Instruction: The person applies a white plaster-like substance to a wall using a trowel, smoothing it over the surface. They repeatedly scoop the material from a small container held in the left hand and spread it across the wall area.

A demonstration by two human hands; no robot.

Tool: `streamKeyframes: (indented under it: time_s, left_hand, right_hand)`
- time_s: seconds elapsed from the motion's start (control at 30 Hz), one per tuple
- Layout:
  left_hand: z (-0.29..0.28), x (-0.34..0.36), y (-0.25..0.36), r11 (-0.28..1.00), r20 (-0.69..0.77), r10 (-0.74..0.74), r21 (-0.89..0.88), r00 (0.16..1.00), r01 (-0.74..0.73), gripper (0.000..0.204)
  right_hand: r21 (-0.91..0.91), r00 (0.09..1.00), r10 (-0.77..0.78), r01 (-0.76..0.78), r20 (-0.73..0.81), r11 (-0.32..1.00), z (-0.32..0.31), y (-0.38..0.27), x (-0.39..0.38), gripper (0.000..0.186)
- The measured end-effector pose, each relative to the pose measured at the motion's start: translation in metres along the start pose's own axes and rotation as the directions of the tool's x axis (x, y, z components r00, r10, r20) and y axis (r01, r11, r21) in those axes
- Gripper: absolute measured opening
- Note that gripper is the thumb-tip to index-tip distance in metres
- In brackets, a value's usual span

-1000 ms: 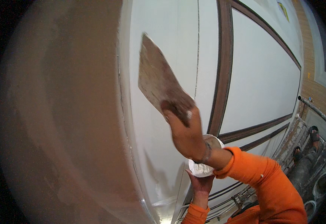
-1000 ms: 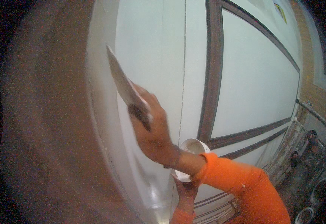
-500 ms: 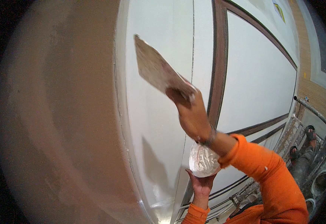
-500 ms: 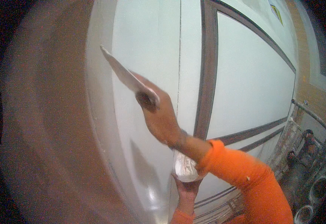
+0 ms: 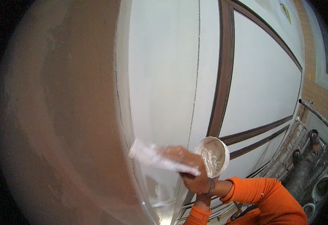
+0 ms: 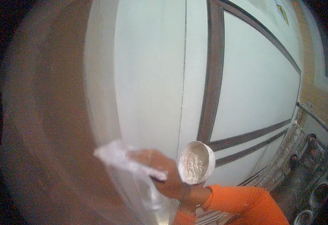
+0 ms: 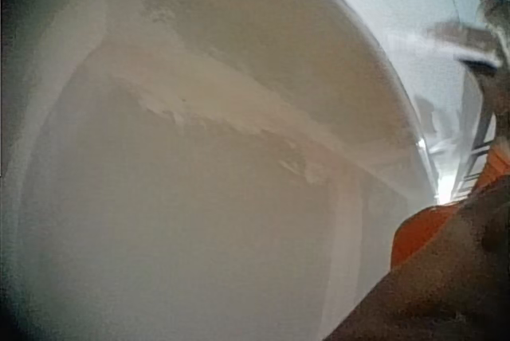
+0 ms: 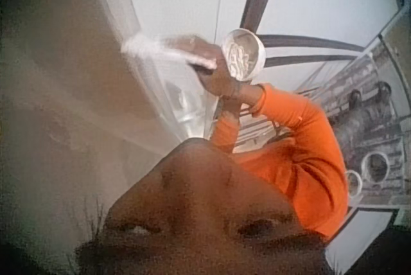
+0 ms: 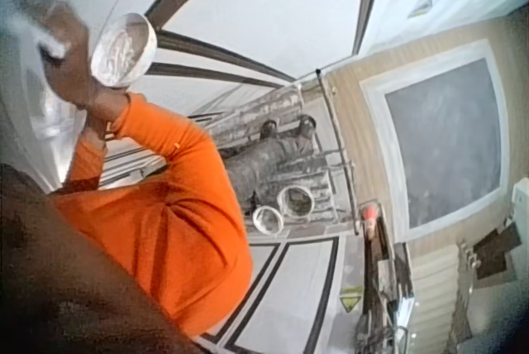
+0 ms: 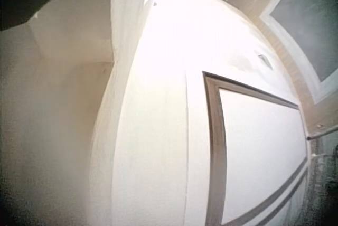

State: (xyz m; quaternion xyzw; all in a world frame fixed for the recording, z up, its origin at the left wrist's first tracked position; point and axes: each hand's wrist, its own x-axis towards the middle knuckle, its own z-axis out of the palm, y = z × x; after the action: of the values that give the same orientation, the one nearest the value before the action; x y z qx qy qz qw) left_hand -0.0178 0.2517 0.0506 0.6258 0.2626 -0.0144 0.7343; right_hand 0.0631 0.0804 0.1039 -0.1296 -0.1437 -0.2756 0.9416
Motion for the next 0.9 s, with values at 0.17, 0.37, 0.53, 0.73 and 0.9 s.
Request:
streamKeyframes:
  time_s: [0.17, 0.37, 0.53, 0.73, 0.9]
  left_hand:
    - [0.000, 0.003, 0.002, 0.999, -0.057, -0.026, -0.042, 0.998, 0.024, 0.089]
    - [-0.019, 0.013, 0.000, 0.959, 0.224, -0.046, -0.261, 0.973, 0.106, 0.074]
    - [-0.021, 0.012, 0.001, 0.994, 0.245, 0.111, -0.003, 0.963, -0.113, 0.078]
    - [0.008, 0.007, -0.002, 0.995, 0.095, -0.040, -0.090, 0.995, 0.049, 0.090]
    - [0.003, 0.001, -0.005, 0.997, 0.023, -0.053, -0.050, 0.998, 0.054, 0.094]
  right_hand:
    - [0.048, 0.973, -0.003, 0.015, -0.232, 0.999, -0.002, -0.003, 0.084, 0.052]
    - [-0.273, 0.937, -0.320, 0.274, -0.141, 0.922, 0.043, -0.014, 0.113, 0.064]
    - [-0.212, 0.952, -0.305, 0.294, -0.024, 0.932, -0.004, -0.007, 0.072, 0.049]
    - [-0.107, 0.928, -0.231, 0.208, -0.292, 0.972, -0.034, -0.001, 0.160, 0.028]
    - [-0.125, 0.920, -0.343, 0.324, -0.189, 0.938, -0.017, 0.008, 0.158, 0.037]
